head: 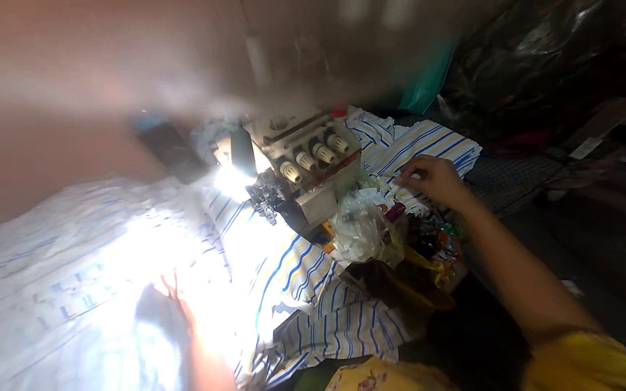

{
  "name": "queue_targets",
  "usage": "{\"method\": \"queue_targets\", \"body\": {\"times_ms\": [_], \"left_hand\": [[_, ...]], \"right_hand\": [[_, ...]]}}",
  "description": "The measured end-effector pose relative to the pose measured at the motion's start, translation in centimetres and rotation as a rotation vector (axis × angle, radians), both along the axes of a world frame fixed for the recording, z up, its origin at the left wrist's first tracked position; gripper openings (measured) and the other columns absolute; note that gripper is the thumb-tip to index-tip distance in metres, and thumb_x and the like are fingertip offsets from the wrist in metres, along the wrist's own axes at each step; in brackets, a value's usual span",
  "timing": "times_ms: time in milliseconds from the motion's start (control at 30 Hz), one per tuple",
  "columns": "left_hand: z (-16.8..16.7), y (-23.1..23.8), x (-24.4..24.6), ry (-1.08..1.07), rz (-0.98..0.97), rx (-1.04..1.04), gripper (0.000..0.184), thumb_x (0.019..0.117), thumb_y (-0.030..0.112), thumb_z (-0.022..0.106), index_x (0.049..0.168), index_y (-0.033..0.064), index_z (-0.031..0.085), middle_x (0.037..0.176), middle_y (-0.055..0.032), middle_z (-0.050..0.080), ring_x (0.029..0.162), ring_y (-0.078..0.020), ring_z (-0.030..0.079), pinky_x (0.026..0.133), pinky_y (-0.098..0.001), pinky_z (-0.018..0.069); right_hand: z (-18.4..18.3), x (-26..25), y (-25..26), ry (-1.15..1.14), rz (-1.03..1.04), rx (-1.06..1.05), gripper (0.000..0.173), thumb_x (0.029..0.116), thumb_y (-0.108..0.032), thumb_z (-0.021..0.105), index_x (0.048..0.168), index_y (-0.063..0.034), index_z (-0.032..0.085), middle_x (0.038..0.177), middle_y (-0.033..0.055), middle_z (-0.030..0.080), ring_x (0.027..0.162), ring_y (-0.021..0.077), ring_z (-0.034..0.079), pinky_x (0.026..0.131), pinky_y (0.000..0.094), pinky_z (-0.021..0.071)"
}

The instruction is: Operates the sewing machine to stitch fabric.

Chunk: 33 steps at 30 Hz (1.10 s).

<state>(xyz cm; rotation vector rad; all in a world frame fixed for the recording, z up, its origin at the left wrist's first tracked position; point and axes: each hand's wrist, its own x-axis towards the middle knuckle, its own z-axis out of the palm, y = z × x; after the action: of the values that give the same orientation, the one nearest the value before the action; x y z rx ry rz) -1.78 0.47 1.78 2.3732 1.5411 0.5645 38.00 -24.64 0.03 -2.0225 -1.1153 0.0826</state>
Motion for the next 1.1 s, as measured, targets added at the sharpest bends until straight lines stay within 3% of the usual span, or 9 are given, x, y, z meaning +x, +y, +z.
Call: {"method": "queue_targets", "body": {"times_ms": [100, 167, 233, 300, 367, 467, 633, 933, 1100], "left_hand": [[-3.0, 0.9, -1.3, -0.444, 0.070, 0.002, 0.036, 0.1040, -0.001, 0.044, 0.131, -0.0247, 0.050, 0.140, -0.0402, 0.048, 0.140, -0.0431, 0.040, 0.121, -0.0414, 0.0248], [-3.7, 0.0, -0.8, -1.088, 0.139, 0.050, 0.037, 0.1089, 0.008, 0.034, 0.136, -0.0160, 0.042, 0.126, -0.0234, 0.054, 0.115, -0.0150, 0.055, 0.098, -0.0237, 0.0457], [0.1, -4.4, -0.5, -1.020, -0.025, 0.218, 0.039, 0.0983, 0.001, 0.040, 0.128, -0.0236, 0.043, 0.116, -0.0208, 0.057, 0.106, -0.0034, 0.056, 0.093, -0.0166, 0.0455], [3.7, -9.7, 0.7, -0.948, -0.288, 0.228, 0.023, 0.1000, 0.010, 0.049, 0.109, -0.0098, 0.057, 0.102, 0.0029, 0.063, 0.099, 0.0102, 0.058, 0.088, -0.0098, 0.0473], [5.2, -13.5, 1.3, -0.893, -0.672, -0.115, 0.029, 0.1081, 0.036, 0.045, 0.113, 0.0174, 0.067, 0.114, 0.0164, 0.070, 0.109, 0.0084, 0.061, 0.093, -0.0135, 0.0494], [4.8, -15.6, 2.2, -0.883, -1.098, -0.507, 0.051, 0.1032, 0.047, 0.053, 0.133, 0.0063, 0.060, 0.131, 0.0028, 0.064, 0.124, 0.0005, 0.055, 0.106, -0.0218, 0.0458], [5.3, -16.3, -0.5, -0.919, -0.807, -0.374, 0.016, 0.1022, 0.024, 0.060, 0.099, 0.0108, 0.068, 0.095, 0.0090, 0.070, 0.092, 0.0077, 0.064, 0.081, -0.0118, 0.0535], [8.0, -16.5, -2.9, -0.896, -0.568, 0.128, 0.021, 0.1077, 0.024, 0.048, 0.115, 0.0251, 0.067, 0.106, 0.0227, 0.064, 0.098, 0.0146, 0.057, 0.084, -0.0044, 0.0460], [6.8, -9.7, 2.1, -0.554, -0.416, 0.267, 0.016, 0.0910, 0.009, 0.063, 0.091, -0.0050, 0.070, 0.076, -0.0046, 0.063, 0.067, 0.0023, 0.054, 0.064, -0.0116, 0.0444]], "right_hand": [[1.4, 0.2, -0.5, 0.170, -0.125, 0.125, 0.028, 0.1031, -0.016, 0.060, 0.115, 0.0095, 0.063, 0.105, 0.0254, 0.066, 0.093, 0.0310, 0.066, 0.087, 0.0503, 0.0538], [4.5, -2.1, -1.4, 0.126, -0.165, 0.232, 0.032, 0.1066, -0.023, 0.053, 0.120, 0.0063, 0.057, 0.104, 0.0206, 0.062, 0.087, 0.0228, 0.062, 0.081, 0.0434, 0.0533], [8.0, -6.1, -2.6, 0.012, -0.083, 0.366, 0.027, 0.1041, -0.027, 0.053, 0.113, -0.0028, 0.058, 0.092, -0.0007, 0.057, 0.074, -0.0020, 0.055, 0.068, 0.0189, 0.0503], [10.0, -11.1, -4.1, -0.014, 0.140, 0.471, 0.016, 0.1024, -0.031, 0.059, 0.107, -0.0163, 0.063, 0.087, -0.0167, 0.060, 0.074, -0.0148, 0.054, 0.065, 0.0065, 0.0476], [10.9, -15.5, -5.1, -0.020, 0.413, 0.451, 0.014, 0.1041, -0.029, 0.059, 0.108, -0.0165, 0.065, 0.091, -0.0147, 0.065, 0.080, -0.0151, 0.056, 0.071, 0.0031, 0.0466], [11.3, -19.6, -3.9, -0.025, 0.679, 0.425, 0.018, 0.1064, -0.022, 0.055, 0.103, -0.0068, 0.063, 0.081, 0.0017, 0.063, 0.071, -0.0024, 0.057, 0.066, 0.0072, 0.0447], [8.6, -23.5, -0.9, 0.108, 0.661, 0.476, 0.015, 0.1047, -0.020, 0.055, 0.101, -0.0052, 0.058, 0.072, 0.0027, 0.057, 0.059, -0.0012, 0.050, 0.056, 0.0068, 0.0403], [7.4, -27.6, -0.4, 0.452, 0.777, 0.557, 0.022, 0.0919, -0.005, 0.069, 0.109, 0.0077, 0.061, 0.083, 0.0104, 0.065, 0.076, 0.0008, 0.059, 0.074, 0.0085, 0.0477], [3.4, -26.4, 4.8, 0.535, 0.446, 0.526, 0.017, 0.0944, -0.010, 0.063, 0.099, 0.0054, 0.068, 0.078, 0.0020, 0.067, 0.067, -0.0060, 0.058, 0.063, 0.0099, 0.0484]]}}
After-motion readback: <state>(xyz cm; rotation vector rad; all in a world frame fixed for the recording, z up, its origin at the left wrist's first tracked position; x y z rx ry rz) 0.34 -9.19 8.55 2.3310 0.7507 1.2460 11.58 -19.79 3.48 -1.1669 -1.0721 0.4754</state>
